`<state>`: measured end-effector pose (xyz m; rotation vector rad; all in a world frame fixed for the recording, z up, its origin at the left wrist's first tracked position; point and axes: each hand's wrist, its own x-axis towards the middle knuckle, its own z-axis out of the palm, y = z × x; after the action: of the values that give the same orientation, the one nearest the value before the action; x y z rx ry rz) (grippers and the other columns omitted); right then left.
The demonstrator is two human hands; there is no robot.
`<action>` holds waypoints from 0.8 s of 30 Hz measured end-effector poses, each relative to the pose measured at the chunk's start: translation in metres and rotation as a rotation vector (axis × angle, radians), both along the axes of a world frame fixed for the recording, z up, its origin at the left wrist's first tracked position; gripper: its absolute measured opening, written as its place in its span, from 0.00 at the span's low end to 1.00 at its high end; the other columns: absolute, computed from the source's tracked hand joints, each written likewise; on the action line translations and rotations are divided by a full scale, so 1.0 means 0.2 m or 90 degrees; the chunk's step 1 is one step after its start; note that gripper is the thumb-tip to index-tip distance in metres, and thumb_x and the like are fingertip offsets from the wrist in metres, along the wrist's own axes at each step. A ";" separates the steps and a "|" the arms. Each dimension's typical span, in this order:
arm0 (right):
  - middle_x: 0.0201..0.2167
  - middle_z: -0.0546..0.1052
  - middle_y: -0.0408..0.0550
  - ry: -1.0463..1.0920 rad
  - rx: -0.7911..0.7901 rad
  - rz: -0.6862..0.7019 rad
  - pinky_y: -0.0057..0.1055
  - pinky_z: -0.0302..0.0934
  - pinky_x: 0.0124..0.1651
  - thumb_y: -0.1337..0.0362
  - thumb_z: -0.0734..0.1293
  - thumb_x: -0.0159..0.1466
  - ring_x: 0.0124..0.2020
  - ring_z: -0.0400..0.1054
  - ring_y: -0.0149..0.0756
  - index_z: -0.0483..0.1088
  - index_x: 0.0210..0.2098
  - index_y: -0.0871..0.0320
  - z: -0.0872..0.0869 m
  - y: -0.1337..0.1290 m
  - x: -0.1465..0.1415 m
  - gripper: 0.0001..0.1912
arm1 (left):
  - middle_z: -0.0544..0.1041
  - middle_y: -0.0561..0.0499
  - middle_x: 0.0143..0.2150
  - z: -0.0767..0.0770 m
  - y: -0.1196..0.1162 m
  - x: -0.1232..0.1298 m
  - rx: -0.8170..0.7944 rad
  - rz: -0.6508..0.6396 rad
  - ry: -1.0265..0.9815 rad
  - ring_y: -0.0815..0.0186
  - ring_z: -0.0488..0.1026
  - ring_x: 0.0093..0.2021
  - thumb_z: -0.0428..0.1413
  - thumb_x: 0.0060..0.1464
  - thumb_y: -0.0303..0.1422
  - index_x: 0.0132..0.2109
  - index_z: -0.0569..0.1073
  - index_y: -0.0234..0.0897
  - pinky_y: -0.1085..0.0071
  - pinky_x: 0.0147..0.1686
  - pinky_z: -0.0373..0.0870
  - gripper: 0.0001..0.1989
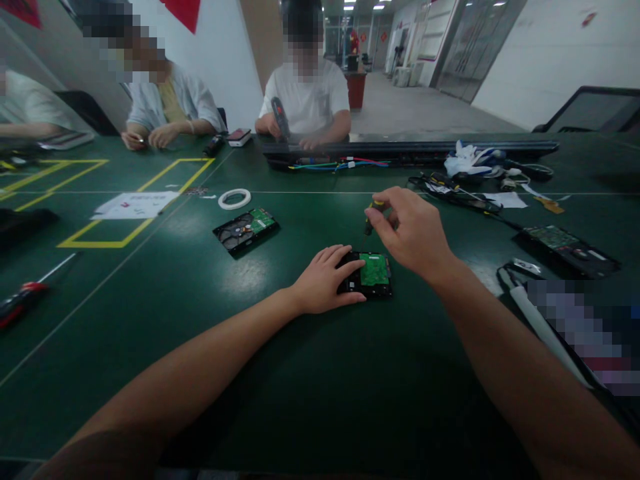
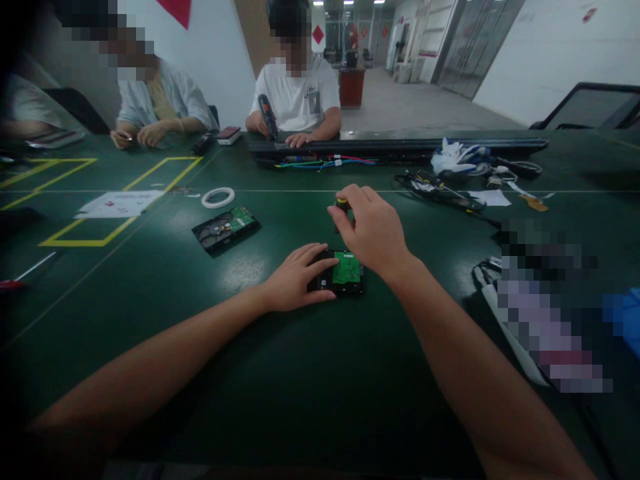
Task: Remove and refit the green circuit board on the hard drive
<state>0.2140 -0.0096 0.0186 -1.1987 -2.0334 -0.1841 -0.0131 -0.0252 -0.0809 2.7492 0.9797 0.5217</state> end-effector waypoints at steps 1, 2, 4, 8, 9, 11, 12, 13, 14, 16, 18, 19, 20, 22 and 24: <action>0.47 0.80 0.55 -0.002 -0.002 0.006 0.46 0.67 0.50 0.60 0.64 0.71 0.41 0.73 0.47 0.71 0.51 0.54 0.00 0.00 0.00 0.11 | 0.57 0.38 0.78 0.00 0.00 0.00 0.001 0.001 0.000 0.40 0.55 0.77 0.57 0.64 0.61 0.72 0.66 0.45 0.38 0.73 0.55 0.39; 0.49 0.80 0.56 -0.002 -0.005 0.010 0.46 0.67 0.51 0.62 0.64 0.70 0.41 0.73 0.47 0.71 0.53 0.55 0.00 0.00 0.00 0.13 | 0.57 0.38 0.78 0.00 0.00 0.00 0.002 0.001 0.003 0.40 0.55 0.77 0.57 0.64 0.61 0.72 0.66 0.45 0.38 0.73 0.55 0.39; 0.50 0.80 0.58 0.001 -0.009 0.014 0.48 0.67 0.51 0.65 0.64 0.68 0.41 0.74 0.48 0.71 0.54 0.56 -0.01 0.01 0.00 0.15 | 0.58 0.38 0.78 0.00 0.00 0.00 0.004 0.003 0.006 0.41 0.55 0.77 0.56 0.64 0.61 0.73 0.66 0.45 0.39 0.73 0.55 0.39; 0.49 0.80 0.57 -0.009 -0.009 0.022 0.48 0.68 0.51 0.65 0.64 0.69 0.41 0.74 0.48 0.72 0.54 0.55 0.01 0.01 0.01 0.15 | 0.57 0.38 0.78 0.00 0.00 0.00 0.005 0.002 0.007 0.40 0.54 0.77 0.56 0.64 0.62 0.72 0.66 0.45 0.39 0.73 0.56 0.39; 0.49 0.80 0.56 -0.013 -0.008 0.023 0.47 0.67 0.50 0.64 0.64 0.69 0.40 0.74 0.48 0.72 0.53 0.55 0.01 0.01 0.01 0.14 | 0.57 0.38 0.78 0.00 0.00 0.00 0.005 0.002 0.006 0.40 0.54 0.77 0.56 0.64 0.62 0.72 0.67 0.45 0.38 0.73 0.56 0.39; 0.47 0.80 0.55 -0.020 -0.005 0.020 0.45 0.67 0.48 0.63 0.65 0.70 0.40 0.73 0.47 0.72 0.52 0.55 0.02 0.00 0.01 0.13 | 0.57 0.37 0.78 0.00 0.01 0.00 0.007 0.001 0.007 0.39 0.54 0.77 0.56 0.64 0.62 0.72 0.67 0.44 0.38 0.73 0.56 0.39; 0.46 0.80 0.54 -0.022 -0.003 0.015 0.45 0.66 0.48 0.62 0.66 0.70 0.40 0.73 0.47 0.72 0.52 0.54 0.02 0.00 0.01 0.12 | 0.57 0.37 0.78 0.00 0.01 0.00 0.009 0.001 0.009 0.39 0.54 0.77 0.55 0.64 0.62 0.72 0.66 0.44 0.38 0.73 0.56 0.39; 0.44 0.80 0.53 -0.023 0.000 0.008 0.44 0.66 0.47 0.61 0.66 0.70 0.39 0.73 0.46 0.72 0.51 0.54 0.02 0.00 0.01 0.11 | 0.57 0.37 0.78 -0.01 0.01 0.00 0.009 0.001 0.011 0.39 0.54 0.77 0.56 0.64 0.62 0.72 0.66 0.44 0.38 0.73 0.56 0.40; 0.43 0.79 0.53 -0.024 0.001 -0.001 0.44 0.65 0.46 0.61 0.67 0.70 0.39 0.73 0.46 0.72 0.50 0.54 0.02 -0.01 0.01 0.10 | 0.56 0.36 0.78 -0.01 0.01 0.00 0.008 0.000 0.012 0.39 0.54 0.77 0.56 0.64 0.62 0.73 0.66 0.44 0.38 0.73 0.56 0.40; 0.40 0.78 0.51 -0.027 0.001 -0.025 0.43 0.64 0.44 0.59 0.68 0.70 0.37 0.72 0.45 0.71 0.47 0.54 0.02 -0.01 0.01 0.08 | 0.56 0.37 0.78 -0.01 0.01 -0.01 0.005 0.000 0.012 0.39 0.54 0.77 0.56 0.64 0.62 0.73 0.66 0.45 0.38 0.73 0.56 0.40; 0.37 0.77 0.50 -0.029 0.002 -0.052 0.42 0.62 0.41 0.56 0.70 0.69 0.35 0.70 0.45 0.71 0.44 0.53 0.03 -0.01 0.01 0.09 | 0.56 0.38 0.78 -0.01 0.01 -0.01 0.003 0.001 0.006 0.40 0.54 0.77 0.56 0.64 0.61 0.73 0.66 0.46 0.37 0.73 0.56 0.39; 0.36 0.77 0.49 -0.030 0.003 -0.063 0.41 0.61 0.40 0.55 0.71 0.69 0.35 0.70 0.45 0.70 0.42 0.53 0.03 -0.01 0.01 0.10 | 0.57 0.38 0.78 0.00 0.00 -0.01 0.003 0.000 0.004 0.40 0.54 0.77 0.56 0.64 0.61 0.73 0.65 0.46 0.37 0.73 0.56 0.39; 0.35 0.76 0.49 -0.030 0.006 -0.071 0.41 0.60 0.39 0.54 0.72 0.68 0.35 0.69 0.45 0.70 0.41 0.53 0.03 -0.01 0.01 0.11 | 0.57 0.38 0.78 0.00 0.00 -0.01 0.004 0.000 0.003 0.40 0.54 0.77 0.56 0.64 0.61 0.73 0.65 0.46 0.38 0.73 0.56 0.39; 0.34 0.75 0.49 -0.029 0.015 -0.078 0.41 0.59 0.39 0.52 0.73 0.67 0.36 0.69 0.46 0.69 0.39 0.53 0.03 -0.01 0.00 0.13 | 0.57 0.37 0.78 0.00 0.00 -0.01 0.007 0.000 0.007 0.40 0.54 0.77 0.56 0.64 0.62 0.73 0.66 0.45 0.38 0.73 0.56 0.39; 0.34 0.75 0.49 -0.029 0.024 -0.080 0.40 0.59 0.39 0.51 0.73 0.67 0.36 0.68 0.46 0.68 0.38 0.52 0.03 -0.01 0.00 0.14 | 0.57 0.36 0.78 0.00 0.00 0.00 0.011 0.000 0.012 0.40 0.54 0.77 0.56 0.64 0.62 0.73 0.66 0.44 0.39 0.73 0.56 0.40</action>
<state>0.2143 -0.0125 0.0255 -1.3105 -1.9856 -0.3131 -0.0140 -0.0246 -0.0814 2.7749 0.9844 0.5075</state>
